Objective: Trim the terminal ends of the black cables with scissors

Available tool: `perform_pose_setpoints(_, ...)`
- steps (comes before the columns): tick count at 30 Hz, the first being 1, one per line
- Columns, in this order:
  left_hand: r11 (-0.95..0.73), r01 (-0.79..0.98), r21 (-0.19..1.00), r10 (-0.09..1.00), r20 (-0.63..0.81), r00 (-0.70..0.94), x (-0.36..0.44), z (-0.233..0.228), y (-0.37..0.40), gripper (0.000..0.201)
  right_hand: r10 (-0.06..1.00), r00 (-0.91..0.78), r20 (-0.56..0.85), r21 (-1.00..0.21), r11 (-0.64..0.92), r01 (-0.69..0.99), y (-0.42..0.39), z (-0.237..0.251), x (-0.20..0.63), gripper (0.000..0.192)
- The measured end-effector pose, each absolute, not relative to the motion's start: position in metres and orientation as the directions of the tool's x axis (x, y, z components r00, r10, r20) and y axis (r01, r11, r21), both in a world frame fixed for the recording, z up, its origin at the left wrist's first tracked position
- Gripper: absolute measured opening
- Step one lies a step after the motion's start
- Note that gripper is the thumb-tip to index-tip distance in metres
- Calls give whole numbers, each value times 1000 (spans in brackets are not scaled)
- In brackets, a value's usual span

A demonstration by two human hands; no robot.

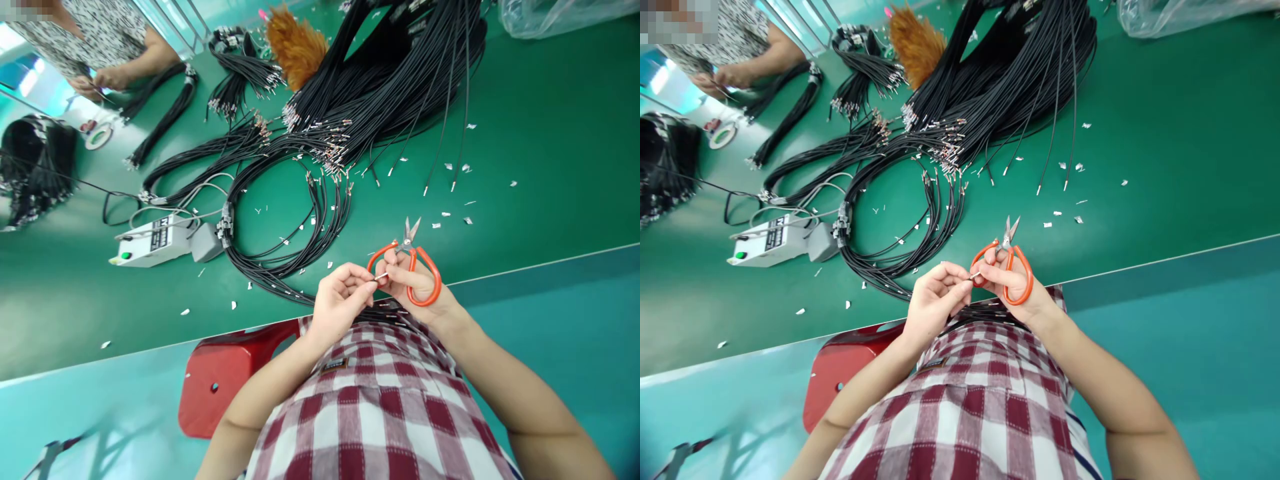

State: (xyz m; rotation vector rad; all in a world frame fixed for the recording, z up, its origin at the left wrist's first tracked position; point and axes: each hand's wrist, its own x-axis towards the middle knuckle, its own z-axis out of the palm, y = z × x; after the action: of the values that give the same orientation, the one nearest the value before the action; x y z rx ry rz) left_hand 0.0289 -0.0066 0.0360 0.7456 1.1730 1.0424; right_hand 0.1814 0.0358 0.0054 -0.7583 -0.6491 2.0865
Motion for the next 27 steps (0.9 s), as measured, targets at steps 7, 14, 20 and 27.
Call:
perform_pose_setpoints(7, 311, -246, 918, 948, -319, 9, 32, 37, -10, 32, 876, -386, -290, -641, -477, -601, 25, 0, 170, 36)
perform_pose_setpoints(14, 331, -272, 904, 940, -339, 16, 33, 35, -10, 37, 967, -165, -195, -743, -256, -619, 7, -7, 155, 33)
perform_pose_setpoints(20, 322, -254, 912, 946, -321, 47, 31, 35, -11, 37, 996, -41, -79, -884, -89, -459, 3, -18, 157, 28)
perform_pose_setpoints(27, 428, -332, 841, 893, -338, 296, 17, 35, -3, 37, 997, -72, -36, -906, -63, -418, 10, -19, 165, 33)
